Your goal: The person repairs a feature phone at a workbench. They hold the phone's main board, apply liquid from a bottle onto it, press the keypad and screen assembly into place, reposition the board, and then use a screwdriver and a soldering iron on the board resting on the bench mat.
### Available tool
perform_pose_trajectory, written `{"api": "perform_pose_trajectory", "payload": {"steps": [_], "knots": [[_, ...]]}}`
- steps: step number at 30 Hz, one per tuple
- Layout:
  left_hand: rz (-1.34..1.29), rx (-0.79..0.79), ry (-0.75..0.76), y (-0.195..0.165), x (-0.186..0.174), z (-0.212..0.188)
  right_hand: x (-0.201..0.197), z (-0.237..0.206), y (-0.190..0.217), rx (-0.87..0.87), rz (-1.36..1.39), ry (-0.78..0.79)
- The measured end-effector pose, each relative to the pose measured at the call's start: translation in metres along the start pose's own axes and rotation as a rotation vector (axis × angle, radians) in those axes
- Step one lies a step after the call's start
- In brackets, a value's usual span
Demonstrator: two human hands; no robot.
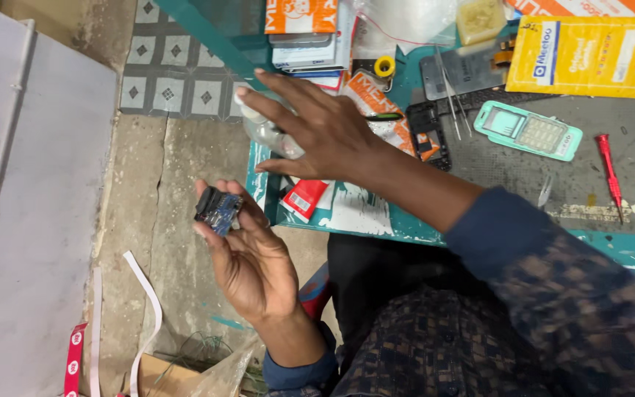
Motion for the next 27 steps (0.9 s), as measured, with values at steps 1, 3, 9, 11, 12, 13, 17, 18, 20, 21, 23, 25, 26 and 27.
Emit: {"api": "perform_pose_trajectory", "payload": {"steps": [1,3,9,11,12,13,17,18,20,21,23,25,26,27], "knots": [[-0.031,-0.011,0.008,-0.003,0.002,0.0,0.016,0.005,-0.002,0.001,-0.024,0.042],[-0.088,-0.034,0.022,-0.008,0.007,-0.001,0.039,0.01,-0.012,0.0,-0.016,0.083],[0.01,0.029,0.013,-0.003,0.01,0.0,0.015,0.012,-0.024,-0.156,0.022,-0.132],[0.15,0.095,0.042,0.01,0.011,0.002,-0.029,0.011,-0.02,-0.17,0.071,-0.232],[0.222,0.132,0.05,0.018,0.013,0.002,-0.053,0.009,-0.017,-0.16,0.114,-0.224],[0.257,0.133,0.001,0.027,0.013,0.002,-0.079,0.006,-0.012,-0.148,0.154,-0.219],[0.343,0.065,-0.105,0.074,0.017,0.006,-0.153,-0.016,0.023,-0.107,-0.267,-0.084],[0.354,0.029,-0.113,0.087,0.019,0.006,-0.162,-0.021,0.029,-0.08,-0.392,-0.016],[0.346,-0.004,-0.052,0.107,0.024,0.006,-0.174,-0.03,0.037,-0.04,-0.479,0.089],[0.341,-0.016,-0.021,0.116,0.026,0.005,-0.178,-0.034,0.038,-0.021,-0.52,0.142],[0.39,0.005,-0.003,0.127,0.03,0.004,-0.185,-0.038,0.04,0.007,-0.53,0.187],[0.442,0.033,0.002,0.134,0.032,0.001,-0.19,-0.042,0.041,0.026,-0.522,0.217],[0.467,0.048,0.001,0.137,0.032,0.0,-0.192,-0.043,0.041,0.031,-0.513,0.225],[0.494,0.065,-0.003,0.138,0.033,0.0,-0.193,-0.044,0.042,0.034,-0.501,0.233]]}}
Point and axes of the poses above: each hand's wrist, its own z-axis towards the middle knuckle, its own x-axis out of the palm, y = z × x, the point moved 4 cm from there along z, towards the middle knuckle
